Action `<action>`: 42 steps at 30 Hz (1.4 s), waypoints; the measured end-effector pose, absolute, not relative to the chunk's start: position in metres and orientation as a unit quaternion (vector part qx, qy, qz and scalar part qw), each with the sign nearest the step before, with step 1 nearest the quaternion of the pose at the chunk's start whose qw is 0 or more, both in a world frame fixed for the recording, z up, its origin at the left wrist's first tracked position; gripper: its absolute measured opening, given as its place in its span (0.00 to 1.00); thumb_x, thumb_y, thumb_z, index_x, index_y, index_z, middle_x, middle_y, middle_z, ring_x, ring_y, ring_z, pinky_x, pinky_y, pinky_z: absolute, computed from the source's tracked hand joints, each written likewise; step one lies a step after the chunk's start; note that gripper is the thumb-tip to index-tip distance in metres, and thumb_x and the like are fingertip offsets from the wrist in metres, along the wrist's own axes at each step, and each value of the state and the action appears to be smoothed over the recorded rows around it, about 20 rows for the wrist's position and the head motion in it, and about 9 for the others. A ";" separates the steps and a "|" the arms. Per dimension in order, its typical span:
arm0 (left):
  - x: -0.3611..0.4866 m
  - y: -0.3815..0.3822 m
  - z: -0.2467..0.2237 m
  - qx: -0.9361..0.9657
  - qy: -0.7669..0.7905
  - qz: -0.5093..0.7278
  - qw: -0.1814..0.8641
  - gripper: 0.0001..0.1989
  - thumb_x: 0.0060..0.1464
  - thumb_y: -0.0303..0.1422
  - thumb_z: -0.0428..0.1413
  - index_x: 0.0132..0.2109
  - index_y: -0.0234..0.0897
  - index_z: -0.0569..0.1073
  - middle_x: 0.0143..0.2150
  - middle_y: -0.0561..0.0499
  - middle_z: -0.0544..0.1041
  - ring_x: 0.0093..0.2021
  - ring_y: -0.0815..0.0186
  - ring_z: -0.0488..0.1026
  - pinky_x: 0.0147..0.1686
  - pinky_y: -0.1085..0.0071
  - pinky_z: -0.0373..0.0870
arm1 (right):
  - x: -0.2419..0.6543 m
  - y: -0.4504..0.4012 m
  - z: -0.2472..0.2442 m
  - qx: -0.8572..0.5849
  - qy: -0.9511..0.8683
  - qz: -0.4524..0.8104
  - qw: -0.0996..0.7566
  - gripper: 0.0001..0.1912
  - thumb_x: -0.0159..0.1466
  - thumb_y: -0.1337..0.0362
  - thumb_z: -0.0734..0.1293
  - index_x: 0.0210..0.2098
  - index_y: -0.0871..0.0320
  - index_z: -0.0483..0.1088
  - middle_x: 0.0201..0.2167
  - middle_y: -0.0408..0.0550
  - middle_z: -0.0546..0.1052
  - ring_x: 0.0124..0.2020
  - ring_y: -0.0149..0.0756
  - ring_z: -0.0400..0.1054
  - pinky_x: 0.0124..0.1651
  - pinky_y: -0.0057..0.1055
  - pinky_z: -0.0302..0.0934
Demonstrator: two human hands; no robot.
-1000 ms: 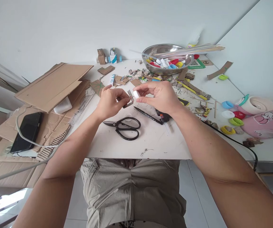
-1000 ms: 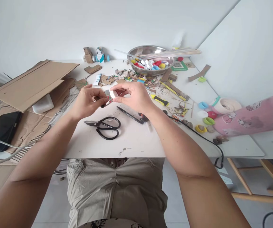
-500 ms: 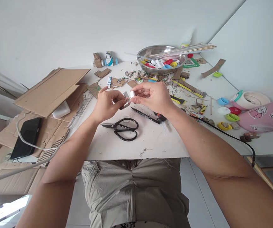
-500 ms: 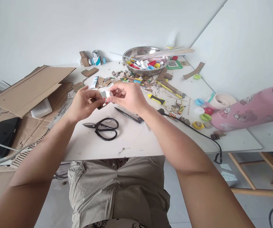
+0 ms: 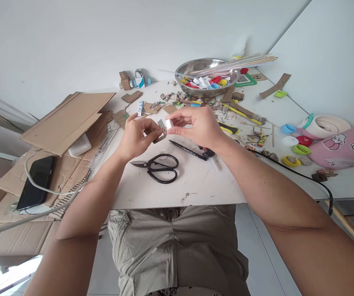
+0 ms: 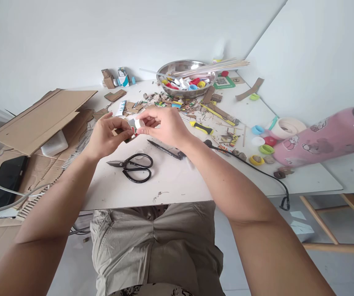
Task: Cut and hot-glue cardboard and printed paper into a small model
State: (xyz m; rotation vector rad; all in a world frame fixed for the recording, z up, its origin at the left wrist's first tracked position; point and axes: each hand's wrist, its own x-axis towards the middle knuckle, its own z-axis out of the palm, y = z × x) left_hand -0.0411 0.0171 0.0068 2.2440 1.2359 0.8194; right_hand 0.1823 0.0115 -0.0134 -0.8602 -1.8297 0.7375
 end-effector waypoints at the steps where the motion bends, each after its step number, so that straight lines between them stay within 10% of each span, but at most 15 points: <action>1: -0.042 0.018 0.007 0.813 0.448 0.298 0.222 0.11 0.57 0.37 0.61 0.27 0.42 0.75 0.28 0.57 0.83 0.32 0.64 0.78 0.79 0.37 0.53 | 0.182 0.011 -0.013 -0.345 -0.755 0.291 0.475 0.14 0.61 0.55 0.82 0.43 0.54 0.86 0.41 0.48 0.87 0.40 0.41 0.82 0.51 0.41 0.81; 42: -0.043 0.020 0.006 0.814 0.437 0.314 0.219 0.12 0.57 0.37 0.61 0.26 0.42 0.75 0.29 0.54 0.85 0.31 0.64 0.79 0.76 0.38 0.62 | 0.178 0.008 -0.015 -0.369 -0.753 0.272 0.472 0.15 0.64 0.55 0.81 0.48 0.53 0.87 0.40 0.49 0.87 0.42 0.45 0.83 0.54 0.47 0.81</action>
